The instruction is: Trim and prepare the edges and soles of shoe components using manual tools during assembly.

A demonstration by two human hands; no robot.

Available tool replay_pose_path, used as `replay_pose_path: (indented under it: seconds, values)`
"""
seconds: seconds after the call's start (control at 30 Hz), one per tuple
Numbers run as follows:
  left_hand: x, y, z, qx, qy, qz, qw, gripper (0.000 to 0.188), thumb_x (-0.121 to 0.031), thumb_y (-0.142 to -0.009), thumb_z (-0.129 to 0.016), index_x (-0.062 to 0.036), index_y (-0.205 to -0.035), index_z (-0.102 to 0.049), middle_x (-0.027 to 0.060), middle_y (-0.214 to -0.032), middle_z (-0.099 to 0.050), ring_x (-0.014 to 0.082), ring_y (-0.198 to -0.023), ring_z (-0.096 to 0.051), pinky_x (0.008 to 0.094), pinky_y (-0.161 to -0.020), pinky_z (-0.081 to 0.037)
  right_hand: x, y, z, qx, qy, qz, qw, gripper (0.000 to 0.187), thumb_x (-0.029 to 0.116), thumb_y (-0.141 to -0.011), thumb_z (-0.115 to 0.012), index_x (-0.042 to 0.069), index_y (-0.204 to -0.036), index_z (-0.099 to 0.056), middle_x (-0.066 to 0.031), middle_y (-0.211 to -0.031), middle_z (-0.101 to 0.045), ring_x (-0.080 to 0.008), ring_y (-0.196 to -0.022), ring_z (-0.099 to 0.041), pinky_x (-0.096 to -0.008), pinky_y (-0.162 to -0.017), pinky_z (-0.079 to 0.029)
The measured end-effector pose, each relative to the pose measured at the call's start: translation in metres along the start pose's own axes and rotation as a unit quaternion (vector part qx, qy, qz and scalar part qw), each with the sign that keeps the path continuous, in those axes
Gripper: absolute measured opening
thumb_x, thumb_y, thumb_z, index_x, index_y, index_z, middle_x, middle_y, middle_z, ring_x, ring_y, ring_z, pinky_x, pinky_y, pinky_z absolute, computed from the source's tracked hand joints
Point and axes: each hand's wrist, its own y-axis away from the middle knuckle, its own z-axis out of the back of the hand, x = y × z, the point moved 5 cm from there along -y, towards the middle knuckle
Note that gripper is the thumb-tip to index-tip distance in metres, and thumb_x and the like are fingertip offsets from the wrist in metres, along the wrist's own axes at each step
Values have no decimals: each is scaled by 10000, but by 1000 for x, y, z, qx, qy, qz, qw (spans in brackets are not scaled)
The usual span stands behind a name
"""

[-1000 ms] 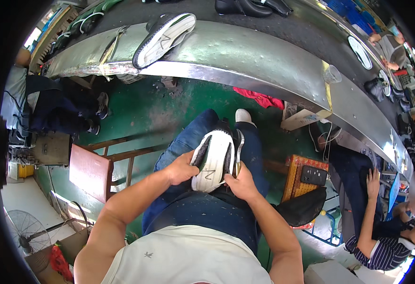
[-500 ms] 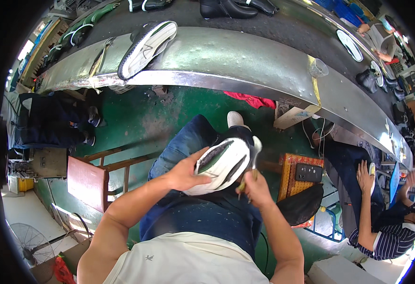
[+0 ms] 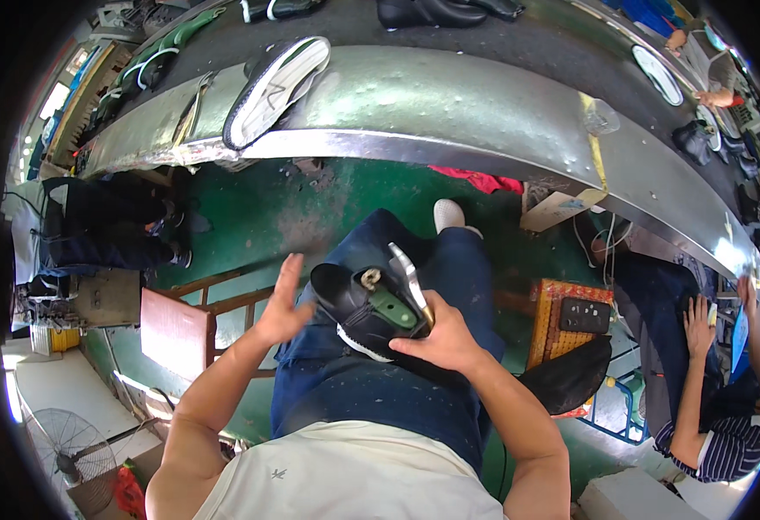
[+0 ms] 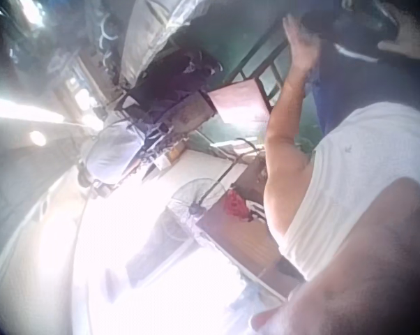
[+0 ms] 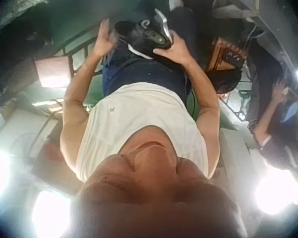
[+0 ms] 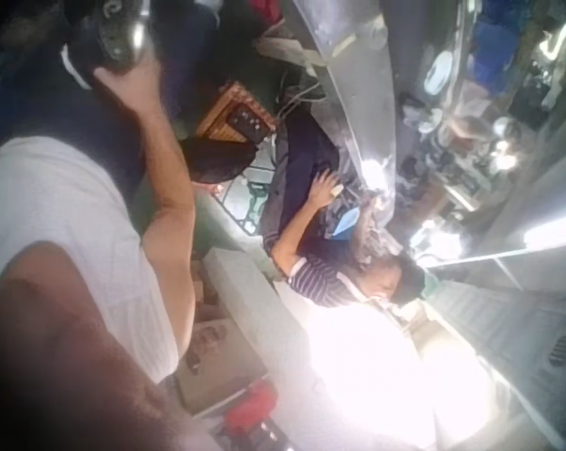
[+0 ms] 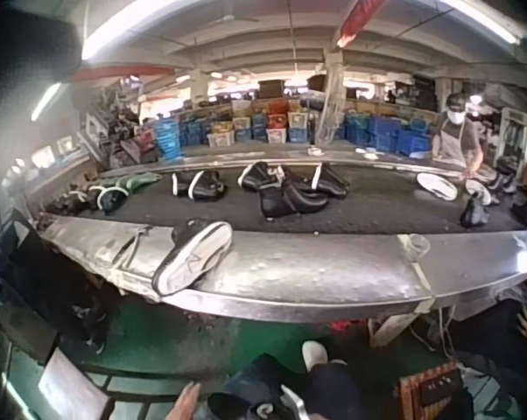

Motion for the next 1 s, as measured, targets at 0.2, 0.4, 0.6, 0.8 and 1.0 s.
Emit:
replay_pose_path:
  seconds: [0.2, 0.4, 0.6, 0.8, 1.0]
  values:
    - [47, -10, -33, 26, 340, 369, 865, 395, -345, -989, -699, -36, -1228, -643, 51, -1099, -691, 151, -982, -628, 321, -819, -498, 16, 2, -22, 15, 13, 47, 999, 762, 319, -693, -941, 42, -1272, -530, -176, -1119, -708, -366, -1022, -713, -403, -901, -558]
    - [2, -41, 3, -128, 560, 247, 780, 519, -381, -1018, -646, 7, -1318, -477, 159, -1145, -641, 257, -1035, -677, 421, -884, -603, 43, 6, -37, -20, 15, 116, 993, 807, 312, -674, -967, 60, -1285, -503, -160, -1100, -709, -350, -1008, -727, -399, -873, -578]
    - [10, -65, 41, -107, 517, 284, 800, 479, -350, -1012, -653, 12, -1284, -498, 161, -1082, -653, 249, -902, -701, 400, -780, -623, 67, -2, -31, 102, -25, 91, 990, 735, 334, -786, -889, 18, -1314, -487, -179, -1121, -713, -357, -1046, -695, -438, -935, -515]
    - [20, -69, 78, -74, 435, 309, 842, 473, -364, -995, -679, 16, -1236, -534, 129, -993, -654, 197, -798, -676, 343, -675, -586, 63, 12, -3, 135, 105, 44, 984, 368, 257, -990, -639, 2, -1246, -570, -168, -901, -698, -370, -849, -689, -441, -747, -527]
    - [1, -94, 106, -53, 368, 232, 899, 527, -390, -982, -697, 44, -1247, -561, 138, -1023, -671, 177, -870, -666, 319, -765, -570, 74, 5, 4, 74, 165, 125, 976, 342, 240, -981, -641, 8, -1226, -592, -172, -882, -688, -383, -800, -678, -452, -717, -523]
